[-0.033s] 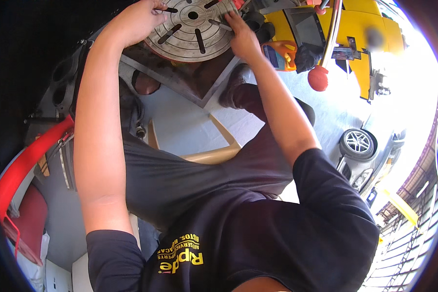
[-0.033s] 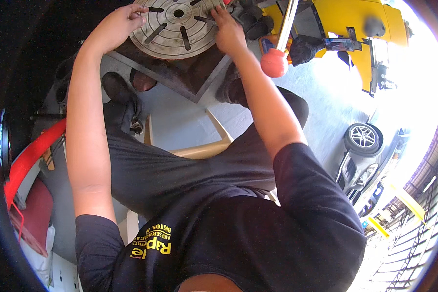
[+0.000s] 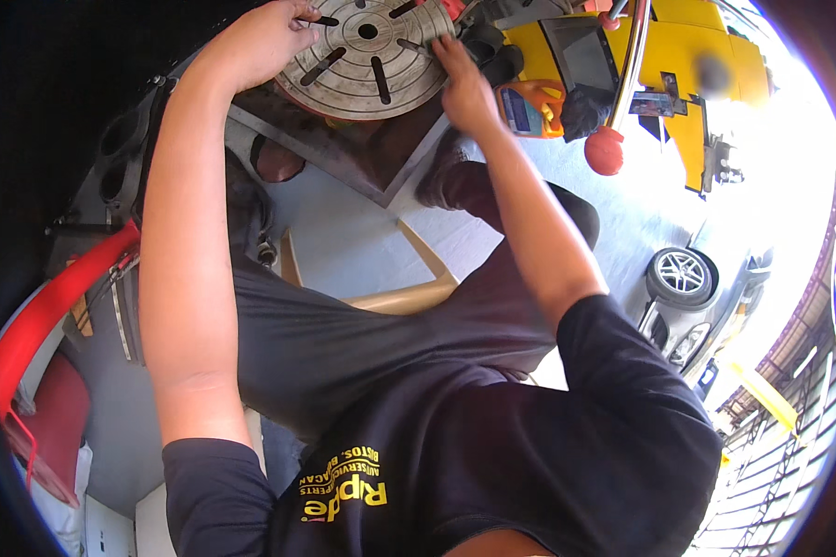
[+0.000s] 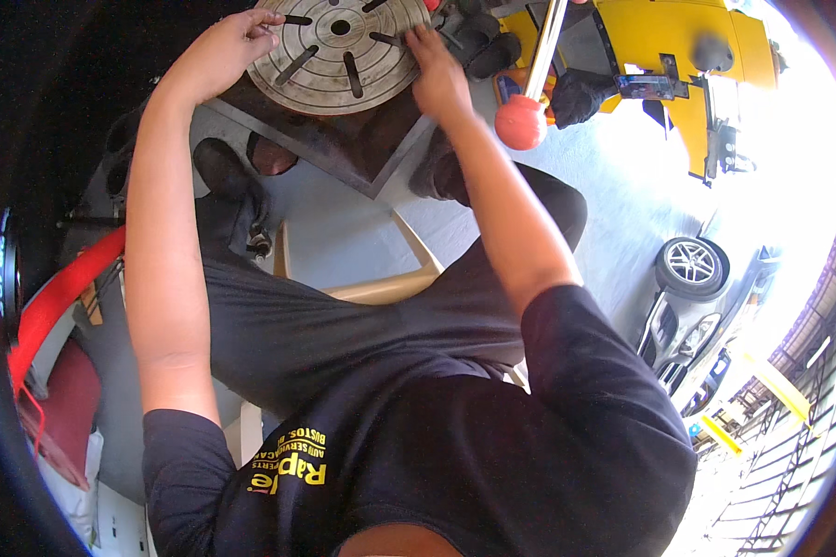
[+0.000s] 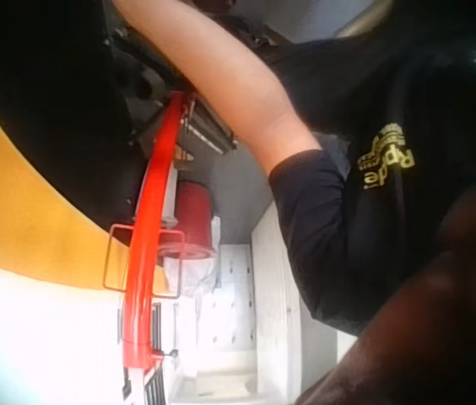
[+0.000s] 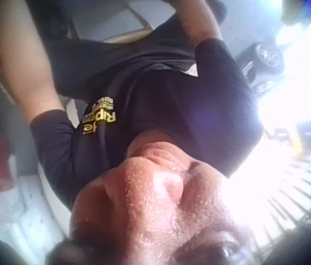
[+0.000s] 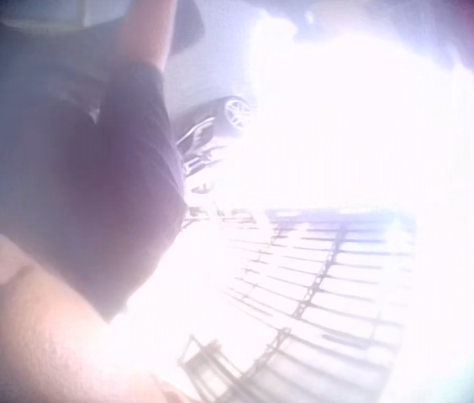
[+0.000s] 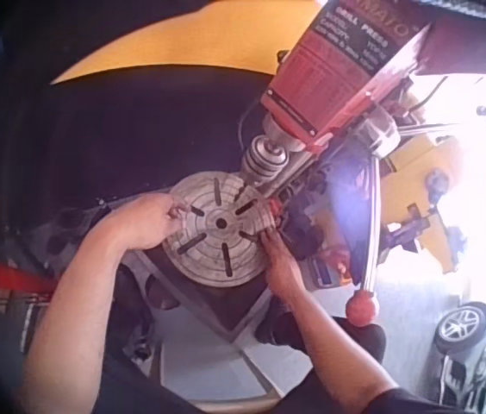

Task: The person positions a circular metal disc on a drill press table and lowers the drill bit to create holes at marked points. They repeatedly rotate the disc to align new marks with the drill and continue drilling until the pattern is complete.

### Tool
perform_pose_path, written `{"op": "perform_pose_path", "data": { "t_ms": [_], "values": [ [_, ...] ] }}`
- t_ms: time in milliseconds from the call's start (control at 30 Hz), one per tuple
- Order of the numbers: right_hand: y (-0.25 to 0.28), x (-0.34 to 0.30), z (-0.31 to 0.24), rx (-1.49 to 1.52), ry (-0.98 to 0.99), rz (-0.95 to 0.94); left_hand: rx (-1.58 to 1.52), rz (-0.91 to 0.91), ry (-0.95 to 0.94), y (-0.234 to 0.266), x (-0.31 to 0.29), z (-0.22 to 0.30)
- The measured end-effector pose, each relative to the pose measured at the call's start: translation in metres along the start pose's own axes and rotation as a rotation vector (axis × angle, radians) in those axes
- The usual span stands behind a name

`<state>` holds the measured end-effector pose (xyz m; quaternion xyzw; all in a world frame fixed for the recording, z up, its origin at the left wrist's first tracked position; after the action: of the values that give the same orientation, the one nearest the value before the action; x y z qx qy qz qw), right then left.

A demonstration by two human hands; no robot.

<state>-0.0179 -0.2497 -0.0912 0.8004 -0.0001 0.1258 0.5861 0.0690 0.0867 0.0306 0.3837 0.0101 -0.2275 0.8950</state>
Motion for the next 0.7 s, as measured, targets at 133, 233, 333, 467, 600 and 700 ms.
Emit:
{"op": "perform_pose_path", "data": {
  "t_ms": [133,233,333,467,600,700],
  "values": [
    [-0.014,-0.057,-0.053,0.108,-0.049,0.024,-0.021,0.045,-0.047,0.010,-0.015,0.007],
    [-0.010,-0.034,-0.041,0.008,-0.034,0.061,0.003,0.043,-0.111,-0.036,0.016,-0.044],
    [-0.014,0.015,0.006,-0.045,-0.021,0.059,0.074,0.000,-0.117,-0.050,0.024,-0.030],
    [0.003,0.055,-0.001,-0.111,0.042,-0.119,0.117,-0.017,-0.081,-0.044,0.016,-0.037],
    [-0.012,0.012,-0.002,-0.142,0.060,0.004,0.106,-0.043,-0.057,-0.037,0.016,-0.038],
    [-0.016,-0.058,-0.057,-0.115,-0.016,-0.002,0.145,-0.105,-0.040,-0.030,0.017,-0.037]
  ]
}}
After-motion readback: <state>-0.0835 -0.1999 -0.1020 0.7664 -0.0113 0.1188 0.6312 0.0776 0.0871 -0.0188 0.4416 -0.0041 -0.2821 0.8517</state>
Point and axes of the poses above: each hand's wrist, its own x-axis towards the middle knuckle, its own y-axis out of the back of the hand, z = x × y, the point moved 1 cm from there along x, towards the middle knuckle, and after that the axes turned 4 degrees about z, right-handed, at the moved point
